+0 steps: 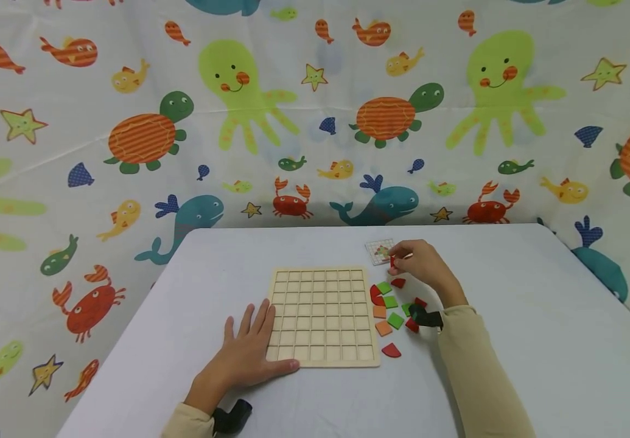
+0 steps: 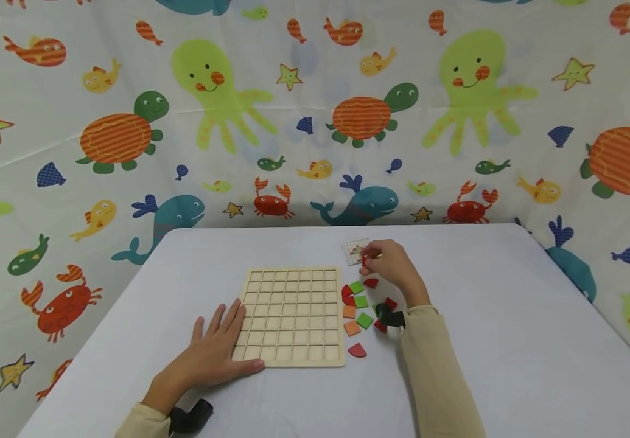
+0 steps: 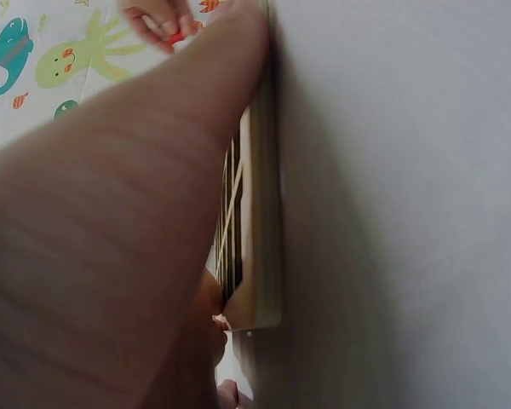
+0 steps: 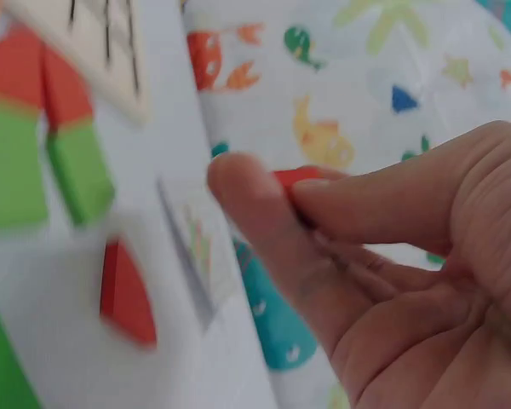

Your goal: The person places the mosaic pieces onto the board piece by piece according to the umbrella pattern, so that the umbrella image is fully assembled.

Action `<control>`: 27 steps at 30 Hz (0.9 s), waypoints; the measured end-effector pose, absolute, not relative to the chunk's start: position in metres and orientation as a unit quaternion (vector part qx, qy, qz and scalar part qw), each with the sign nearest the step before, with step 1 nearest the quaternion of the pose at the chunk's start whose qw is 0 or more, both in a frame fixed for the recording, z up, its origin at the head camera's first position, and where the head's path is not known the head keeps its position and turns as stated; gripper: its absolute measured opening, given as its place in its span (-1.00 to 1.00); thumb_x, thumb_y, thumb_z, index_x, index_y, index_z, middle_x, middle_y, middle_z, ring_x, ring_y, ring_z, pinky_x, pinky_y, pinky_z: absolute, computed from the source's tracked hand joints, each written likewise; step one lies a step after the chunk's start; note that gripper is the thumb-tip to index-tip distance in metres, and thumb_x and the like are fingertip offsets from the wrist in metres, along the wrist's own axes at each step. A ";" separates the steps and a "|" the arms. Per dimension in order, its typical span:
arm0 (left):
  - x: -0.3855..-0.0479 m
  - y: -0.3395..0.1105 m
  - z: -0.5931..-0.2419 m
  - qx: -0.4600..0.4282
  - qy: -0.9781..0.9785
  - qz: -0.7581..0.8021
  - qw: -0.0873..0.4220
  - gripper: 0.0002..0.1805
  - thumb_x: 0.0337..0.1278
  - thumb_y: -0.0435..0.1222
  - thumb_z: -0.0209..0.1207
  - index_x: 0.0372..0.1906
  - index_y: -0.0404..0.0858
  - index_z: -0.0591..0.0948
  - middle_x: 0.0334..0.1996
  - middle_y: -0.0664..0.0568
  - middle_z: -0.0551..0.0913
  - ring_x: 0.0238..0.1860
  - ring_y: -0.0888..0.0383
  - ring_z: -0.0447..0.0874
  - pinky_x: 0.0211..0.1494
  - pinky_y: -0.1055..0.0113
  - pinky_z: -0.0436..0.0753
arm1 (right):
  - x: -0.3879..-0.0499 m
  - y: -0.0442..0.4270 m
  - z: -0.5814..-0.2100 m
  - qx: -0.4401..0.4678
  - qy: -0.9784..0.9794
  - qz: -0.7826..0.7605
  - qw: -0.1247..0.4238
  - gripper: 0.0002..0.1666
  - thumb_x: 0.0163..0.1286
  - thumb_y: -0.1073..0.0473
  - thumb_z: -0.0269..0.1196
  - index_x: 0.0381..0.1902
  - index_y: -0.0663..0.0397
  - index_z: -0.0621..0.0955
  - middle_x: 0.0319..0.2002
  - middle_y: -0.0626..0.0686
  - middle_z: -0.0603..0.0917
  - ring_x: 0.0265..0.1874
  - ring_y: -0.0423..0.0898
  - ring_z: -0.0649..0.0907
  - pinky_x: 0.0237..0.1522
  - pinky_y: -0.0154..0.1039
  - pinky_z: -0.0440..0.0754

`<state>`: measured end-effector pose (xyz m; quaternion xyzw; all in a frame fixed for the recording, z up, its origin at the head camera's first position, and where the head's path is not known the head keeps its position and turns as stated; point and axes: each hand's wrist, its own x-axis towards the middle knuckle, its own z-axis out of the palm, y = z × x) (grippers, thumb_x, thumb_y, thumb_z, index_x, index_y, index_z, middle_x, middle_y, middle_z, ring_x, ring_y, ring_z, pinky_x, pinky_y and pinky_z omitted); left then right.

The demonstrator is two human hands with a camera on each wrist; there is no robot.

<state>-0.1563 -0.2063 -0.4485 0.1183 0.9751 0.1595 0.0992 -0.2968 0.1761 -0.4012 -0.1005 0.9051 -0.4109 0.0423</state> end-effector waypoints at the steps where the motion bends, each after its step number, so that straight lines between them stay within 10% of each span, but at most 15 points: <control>1: -0.156 -0.206 -0.449 0.117 0.975 0.159 0.099 0.45 0.03 0.51 0.31 0.71 -0.41 0.04 0.73 -0.27 -0.10 0.69 -0.37 -0.25 0.50 -0.54 -0.28 | -0.296 0.172 -0.399 -0.108 0.899 -0.423 0.039 -0.66 0.57 0.32 0.25 0.20 0.36 0.69 0.08 0.30 0.71 0.08 0.24 0.65 0.24 0.20 0.60; 27: -0.150 -0.205 -0.445 0.119 0.973 0.165 0.108 0.41 0.10 0.49 0.29 0.73 -0.36 0.03 0.74 -0.24 -0.12 0.70 -0.35 -0.29 0.52 -0.52 -0.28 | -0.288 0.046 -0.405 -0.254 0.870 -0.421 0.027 -0.88 0.51 0.39 0.32 -0.10 0.27 0.78 -0.22 0.06 0.78 -0.25 -0.02 0.72 -0.08 -0.06 0.72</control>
